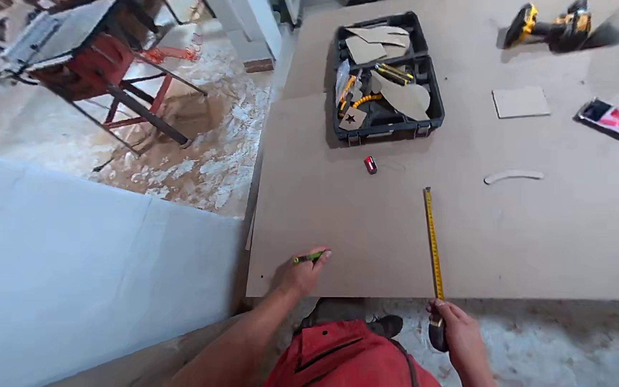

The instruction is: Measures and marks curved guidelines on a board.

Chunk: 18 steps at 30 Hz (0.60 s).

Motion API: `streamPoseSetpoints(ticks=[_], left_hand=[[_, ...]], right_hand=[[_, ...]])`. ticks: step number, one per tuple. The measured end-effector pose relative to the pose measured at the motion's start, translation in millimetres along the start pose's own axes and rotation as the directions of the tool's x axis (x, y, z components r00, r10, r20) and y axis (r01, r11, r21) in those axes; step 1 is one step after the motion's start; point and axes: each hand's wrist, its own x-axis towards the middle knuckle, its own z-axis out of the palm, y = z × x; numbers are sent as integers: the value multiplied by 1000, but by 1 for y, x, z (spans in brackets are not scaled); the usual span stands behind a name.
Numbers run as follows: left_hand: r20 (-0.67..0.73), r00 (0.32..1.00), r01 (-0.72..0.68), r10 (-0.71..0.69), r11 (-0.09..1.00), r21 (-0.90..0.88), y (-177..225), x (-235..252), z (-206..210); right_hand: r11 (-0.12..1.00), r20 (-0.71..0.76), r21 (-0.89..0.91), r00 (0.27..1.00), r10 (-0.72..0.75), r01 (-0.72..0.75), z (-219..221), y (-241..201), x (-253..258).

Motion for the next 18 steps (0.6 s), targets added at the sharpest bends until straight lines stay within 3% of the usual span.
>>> streamPoseSetpoints(ticks=[5, 11, 18], left_hand=[[-63, 996, 52, -62, 989, -140, -48, 75, -44], [-32, 999, -47, 40, 965, -257, -80, 172, -78], [45, 991, -96, 126, 905, -415, -83, 206, -85]], right_hand=[[997, -9, -75, 1000, 28, -28, 82, 4, -24], [989, -32, -114, 996, 87, -90, 185, 17, -59], [974, 13, -197, 993, 119, -114, 272, 19, -93]])
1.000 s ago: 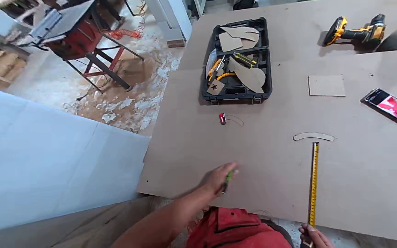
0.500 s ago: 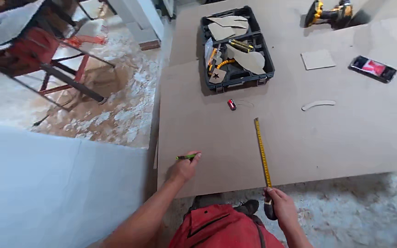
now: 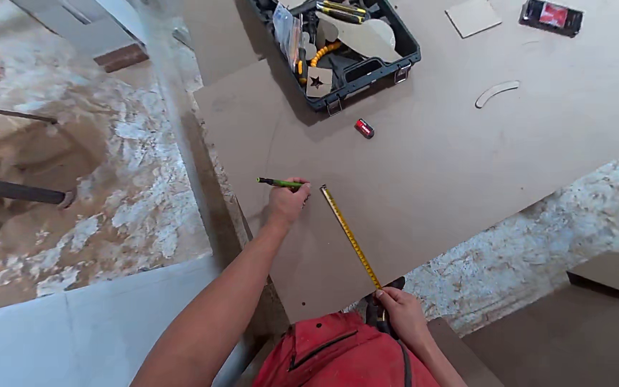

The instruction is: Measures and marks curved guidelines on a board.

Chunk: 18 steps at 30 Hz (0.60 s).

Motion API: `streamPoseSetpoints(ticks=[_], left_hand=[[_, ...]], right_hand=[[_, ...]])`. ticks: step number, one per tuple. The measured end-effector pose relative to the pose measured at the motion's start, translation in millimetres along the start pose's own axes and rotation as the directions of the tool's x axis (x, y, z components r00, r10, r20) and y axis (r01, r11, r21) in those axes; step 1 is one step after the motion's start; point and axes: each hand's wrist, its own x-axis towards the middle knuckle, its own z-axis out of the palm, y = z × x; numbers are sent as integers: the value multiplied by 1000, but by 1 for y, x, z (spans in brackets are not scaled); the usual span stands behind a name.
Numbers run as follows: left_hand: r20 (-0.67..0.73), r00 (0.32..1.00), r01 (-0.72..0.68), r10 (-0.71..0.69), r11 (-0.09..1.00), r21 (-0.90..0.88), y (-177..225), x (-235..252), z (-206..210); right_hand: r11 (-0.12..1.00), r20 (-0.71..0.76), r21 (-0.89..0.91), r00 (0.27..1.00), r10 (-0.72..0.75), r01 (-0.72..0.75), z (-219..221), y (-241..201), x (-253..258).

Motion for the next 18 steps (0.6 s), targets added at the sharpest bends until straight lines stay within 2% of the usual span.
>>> streamPoseSetpoints(ticks=[4, 8, 12, 18], left_hand=[[64, 998, -2, -2, 998, 60, 3, 9, 4], [107, 994, 2, -32, 963, 268, 16, 16, 5], [162, 987, -62, -9, 900, 430, 31, 17, 11], [209, 978, -99, -13, 849, 519, 34, 14, 7]], right_hand=[[998, -14, -55, 999, 29, -30, 17, -4, -6], [999, -44, -27, 998, 39, -40, 19, -5, -6], [998, -61, -35, 997, 40, -42, 20, -5, -7], [997, -61, -59, 997, 46, -50, 20, -5, -7]])
